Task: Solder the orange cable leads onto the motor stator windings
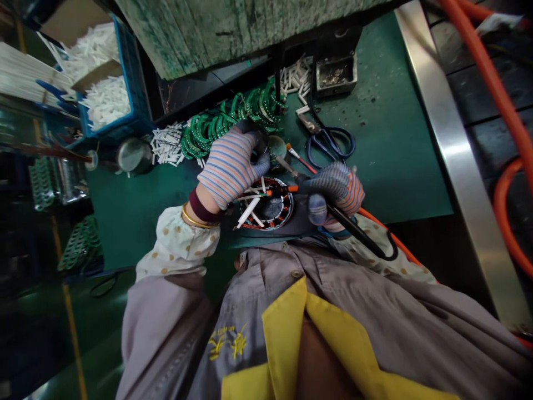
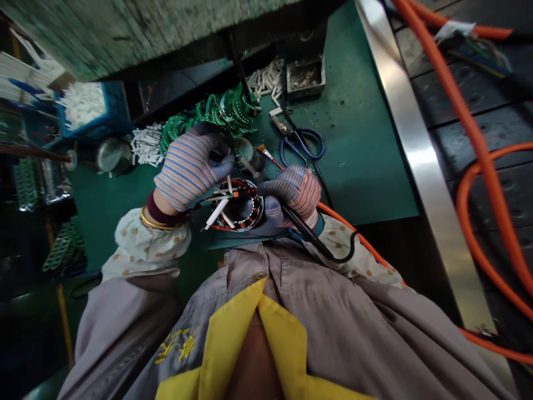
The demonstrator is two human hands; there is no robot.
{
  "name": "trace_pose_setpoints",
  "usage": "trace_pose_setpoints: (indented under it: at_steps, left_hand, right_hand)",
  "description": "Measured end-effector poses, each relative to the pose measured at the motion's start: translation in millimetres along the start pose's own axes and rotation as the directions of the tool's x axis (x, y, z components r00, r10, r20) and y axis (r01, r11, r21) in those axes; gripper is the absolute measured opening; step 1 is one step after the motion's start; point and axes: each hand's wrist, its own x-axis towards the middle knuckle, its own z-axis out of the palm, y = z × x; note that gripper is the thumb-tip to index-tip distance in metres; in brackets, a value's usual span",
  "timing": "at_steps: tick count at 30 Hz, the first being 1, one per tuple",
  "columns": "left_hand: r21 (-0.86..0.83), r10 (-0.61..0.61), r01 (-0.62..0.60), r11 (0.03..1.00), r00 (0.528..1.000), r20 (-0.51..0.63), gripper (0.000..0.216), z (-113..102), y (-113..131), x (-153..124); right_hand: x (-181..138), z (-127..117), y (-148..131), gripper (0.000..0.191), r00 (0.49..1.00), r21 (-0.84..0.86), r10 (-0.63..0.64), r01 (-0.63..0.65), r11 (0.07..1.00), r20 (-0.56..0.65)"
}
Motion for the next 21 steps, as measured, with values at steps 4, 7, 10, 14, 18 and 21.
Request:
trace_pose_setpoints:
  at_steps: [4,7,10,14,18,21]
  left_hand:
    - [0.149,-0.088,0.077,0.986,0.994,0.066,0.015,-6.3,16.9,-2.1]
    - [0.191,-0.102,0.089,0.978,0.993,0.060,0.017,-6.3,19.4,-4.2]
    - [0.161,-0.059,0.054,0.985,0.998,0.025,0.016,-3.6,11.5,-5.3]
    - [0.146,0.016,-0.012,0.989,0.999,-0.029,0.013,-3.1,-0.3,-5.0]
    - [0.226,0.050,-0.050,0.973,0.999,0.010,0.017,-8.5,0.2,-2.9]
    - [0.270,0.049,-0.059,0.961,0.998,0.043,0.020,-11.7,4.2,-2.2]
  right_hand:
    - [9.1,6.9,-4.6,0.040,0.985,0.050,-0.086,0.095,0.994,-0.151]
    - [18.7,10.7,-8.6,0.030,0.954,0.084,-0.137,0.165,0.983,-0.268]
    - [25.7,9.6,-12.5,0.029,0.949,0.088,-0.148,0.179,0.980,-0.280]
    - [27.6,3.5,-15.4,0.032,0.963,0.079,-0.133,0.156,0.985,-0.236]
    - [27.4,0.5,-16.0,0.027,0.971,0.104,-0.125,0.149,0.983,-0.205]
    - [29.3,0.6,-16.6,0.025,0.967,0.102,-0.127,0.153,0.983,-0.220]
